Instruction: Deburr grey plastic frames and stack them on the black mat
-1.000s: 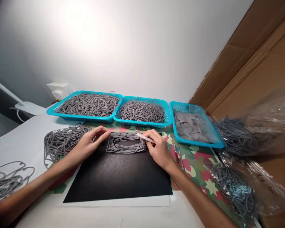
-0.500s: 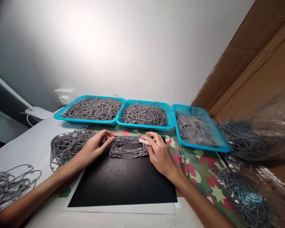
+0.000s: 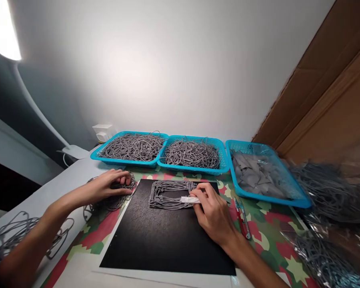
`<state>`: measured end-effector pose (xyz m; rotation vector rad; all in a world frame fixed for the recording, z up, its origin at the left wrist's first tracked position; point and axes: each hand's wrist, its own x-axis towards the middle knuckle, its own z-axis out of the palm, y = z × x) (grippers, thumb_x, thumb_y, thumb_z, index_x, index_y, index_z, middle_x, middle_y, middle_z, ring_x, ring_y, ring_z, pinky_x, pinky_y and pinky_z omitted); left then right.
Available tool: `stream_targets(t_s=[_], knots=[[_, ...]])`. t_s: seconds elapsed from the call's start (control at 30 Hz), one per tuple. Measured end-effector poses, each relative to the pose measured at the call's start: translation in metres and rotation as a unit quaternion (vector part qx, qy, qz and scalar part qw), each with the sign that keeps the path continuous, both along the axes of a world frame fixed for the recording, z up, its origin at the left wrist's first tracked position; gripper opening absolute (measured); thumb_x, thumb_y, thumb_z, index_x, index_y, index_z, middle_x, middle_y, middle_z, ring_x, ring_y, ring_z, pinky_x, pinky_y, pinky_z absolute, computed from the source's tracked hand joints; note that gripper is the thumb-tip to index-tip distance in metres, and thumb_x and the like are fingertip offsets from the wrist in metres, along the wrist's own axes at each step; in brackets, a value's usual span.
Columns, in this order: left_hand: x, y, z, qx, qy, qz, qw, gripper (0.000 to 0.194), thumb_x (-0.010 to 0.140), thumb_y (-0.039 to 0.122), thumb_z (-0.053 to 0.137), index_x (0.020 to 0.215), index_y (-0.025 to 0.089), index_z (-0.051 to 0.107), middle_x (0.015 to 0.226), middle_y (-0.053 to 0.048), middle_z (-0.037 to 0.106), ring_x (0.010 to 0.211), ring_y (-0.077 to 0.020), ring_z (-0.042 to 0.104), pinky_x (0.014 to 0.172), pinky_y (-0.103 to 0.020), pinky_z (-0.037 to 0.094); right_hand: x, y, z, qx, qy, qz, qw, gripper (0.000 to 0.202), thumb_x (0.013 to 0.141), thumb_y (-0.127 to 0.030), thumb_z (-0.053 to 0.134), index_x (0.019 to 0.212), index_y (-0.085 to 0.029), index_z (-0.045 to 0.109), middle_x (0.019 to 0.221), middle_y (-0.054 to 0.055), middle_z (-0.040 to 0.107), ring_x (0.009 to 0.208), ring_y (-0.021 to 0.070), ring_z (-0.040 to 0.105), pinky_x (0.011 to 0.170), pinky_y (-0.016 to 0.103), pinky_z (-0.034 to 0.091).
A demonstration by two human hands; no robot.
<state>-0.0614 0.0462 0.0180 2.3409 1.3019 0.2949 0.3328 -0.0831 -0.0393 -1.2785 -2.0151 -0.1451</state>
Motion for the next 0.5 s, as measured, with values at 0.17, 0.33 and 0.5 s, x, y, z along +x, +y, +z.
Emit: stream_targets(t_s=[0.17,0.33,0.5], knots=[[0.002,-0.001,0.002,-0.021,-0.045,-0.010,0.999,0.045,0.099,0.065,0.071,0.087,0.022,0.074,0.087,-0.005,0.068,0.084,-0.0240,0.061,0.073,-0.030,0.046,0.003,-0.001,0.001,0.000,0.006,-0.001,1.000,0.021,0.110,-0.016,0.051,0.113,-0.023,0.070,0.112,0.009,0.070,0.090,0.0237,0.077,0.073,0.034,0.060],[0.010,-0.002,0.005,0.001,-0.160,0.047,0.986,0.047,0.098,0.066,0.074,0.089,0.020,0.071,0.076,0.001,0.062,0.071,-0.0166,0.053,0.063,-0.025,0.041,0.004,-0.002,-0.002,-0.004,0.006,0.013,1.000,0.020,0.111,-0.017,0.053,0.116,-0.024,0.070,0.114,0.009,0.070,0.094,0.0243,0.078,0.075,0.035,0.061],[0.023,-0.010,0.018,0.064,-0.314,0.125,0.939,0.056,0.092,0.073,0.076,0.081,0.020,0.064,0.063,0.004,0.054,0.057,-0.0122,0.047,0.053,-0.023,0.038,0.005,-0.001,-0.004,-0.009,0.009,0.013,1.000,0.019,0.111,-0.017,0.053,0.117,-0.024,0.071,0.115,0.009,0.069,0.091,0.0239,0.078,0.073,0.035,0.061]])
